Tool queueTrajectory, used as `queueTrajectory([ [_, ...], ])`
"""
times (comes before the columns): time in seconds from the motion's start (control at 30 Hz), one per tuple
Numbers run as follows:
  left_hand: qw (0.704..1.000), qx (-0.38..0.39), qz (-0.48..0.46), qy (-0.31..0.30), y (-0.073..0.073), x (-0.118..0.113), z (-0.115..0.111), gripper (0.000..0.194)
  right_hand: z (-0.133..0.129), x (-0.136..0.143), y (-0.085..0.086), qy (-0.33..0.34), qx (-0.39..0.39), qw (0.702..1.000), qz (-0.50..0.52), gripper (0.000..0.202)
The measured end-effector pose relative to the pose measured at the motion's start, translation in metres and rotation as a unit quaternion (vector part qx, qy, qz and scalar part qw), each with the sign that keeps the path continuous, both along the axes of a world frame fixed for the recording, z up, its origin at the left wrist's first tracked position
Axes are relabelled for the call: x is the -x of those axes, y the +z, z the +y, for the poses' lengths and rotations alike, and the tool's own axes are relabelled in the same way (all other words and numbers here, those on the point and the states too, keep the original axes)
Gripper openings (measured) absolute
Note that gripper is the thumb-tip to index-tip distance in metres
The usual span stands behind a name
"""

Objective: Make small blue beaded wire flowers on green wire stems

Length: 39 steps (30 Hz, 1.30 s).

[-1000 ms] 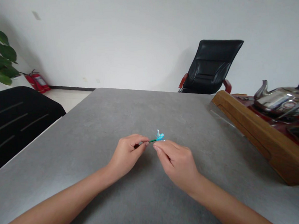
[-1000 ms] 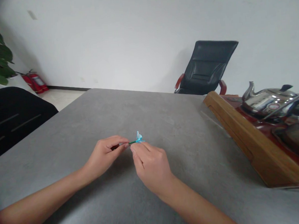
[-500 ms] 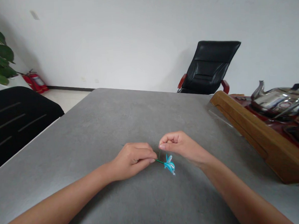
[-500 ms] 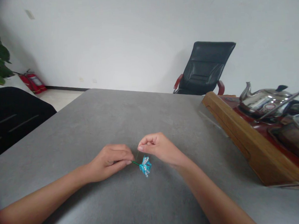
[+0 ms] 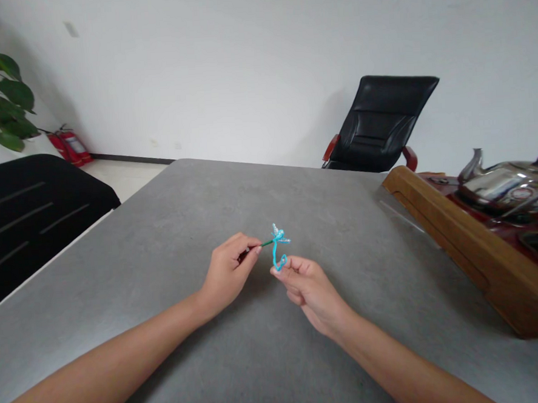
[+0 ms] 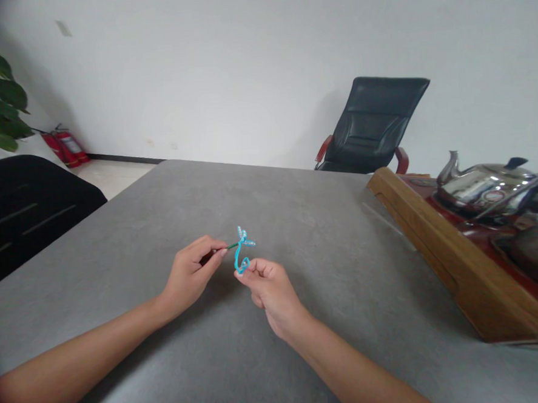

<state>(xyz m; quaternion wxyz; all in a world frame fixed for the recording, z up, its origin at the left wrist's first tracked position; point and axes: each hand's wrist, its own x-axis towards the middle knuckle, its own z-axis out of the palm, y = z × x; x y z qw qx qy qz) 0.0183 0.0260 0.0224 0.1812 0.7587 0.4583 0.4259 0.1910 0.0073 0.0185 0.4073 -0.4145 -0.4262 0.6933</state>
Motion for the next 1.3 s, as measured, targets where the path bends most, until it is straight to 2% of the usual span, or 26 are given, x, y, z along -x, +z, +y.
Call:
queueTrajectory([
  [0.1, 1.0, -0.009, 0.024, 0.001, -0.004, 0.0, 0.001, 0.015, -0.009, 0.002, 0.001, -0.031, -0.072, 0.992, -0.095, 0.03],
  [0.17, 0.999, -0.008, 0.042, -0.002, -0.006, 0.0, 0.001, 0.017, -0.014, -0.001, 0.003, -0.046, -0.191, 0.958, -0.209, 0.026],
  [0.2, 0.999, -0.008, 0.051, -0.004, -0.007, 0.0, 0.0, 0.018, -0.015, -0.002, 0.004, -0.053, -0.265, 0.925, -0.266, 0.024],
  [0.27, 0.997, -0.011, 0.074, -0.01, -0.007, 0.0, -0.001, 0.019, -0.017, -0.006, 0.008, -0.062, -0.402, 0.84, -0.36, 0.02],
  [0.33, 0.994, -0.02, 0.104, -0.023, -0.008, 0.001, -0.002, 0.02, -0.017, -0.011, 0.012, -0.061, -0.498, 0.755, -0.423, 0.022],
  [0.43, 0.985, -0.046, 0.159, -0.039, -0.01, 0.001, -0.005, 0.023, -0.014, -0.018, 0.019, -0.069, -0.573, 0.654, -0.49, 0.024],
  [0.53, 0.972, -0.085, 0.213, -0.042, -0.011, 0.001, -0.007, 0.024, -0.012, -0.023, 0.024, -0.074, -0.628, 0.569, -0.526, 0.022],
  [0.6, 0.962, -0.117, 0.242, -0.044, -0.011, 0.0, -0.008, 0.023, -0.011, -0.024, 0.026, -0.061, -0.658, 0.524, -0.537, 0.022],
  [0.63, 0.957, -0.133, 0.255, -0.046, -0.011, 0.0, -0.008, 0.023, -0.011, -0.024, 0.027, -0.055, -0.662, 0.517, -0.54, 0.023],
  [0.7, 0.944, -0.17, 0.277, -0.05, -0.01, 0.0, -0.009, 0.023, -0.011, -0.025, 0.028, -0.048, -0.646, 0.54, -0.537, 0.024],
  [0.9, 0.912, -0.25, 0.304, -0.111, -0.007, -0.002, -0.01, 0.021, -0.001, -0.03, 0.032, -0.056, -0.525, 0.705, -0.474, 0.019],
  [1.0, 0.911, -0.266, 0.277, -0.152, -0.005, -0.001, -0.01, 0.019, 0.01, -0.036, 0.03, -0.076, -0.454, 0.78, -0.425, 0.015],
  [1.1, 0.924, -0.265, 0.207, -0.183, -0.005, 0.001, -0.01, 0.017, 0.021, -0.041, 0.024, -0.067, -0.36, 0.85, -0.379, 0.018],
  [1.17, 0.938, -0.243, 0.162, -0.187, -0.005, 0.002, -0.01, 0.016, 0.027, -0.042, 0.017, -0.056, -0.314, 0.88, -0.351, 0.021],
  [1.3, 0.963, -0.194, 0.099, -0.159, -0.007, 0.002, -0.01, 0.017, 0.029, -0.038, 0.004, -0.015, -0.259, 0.916, -0.305, 0.023],
])
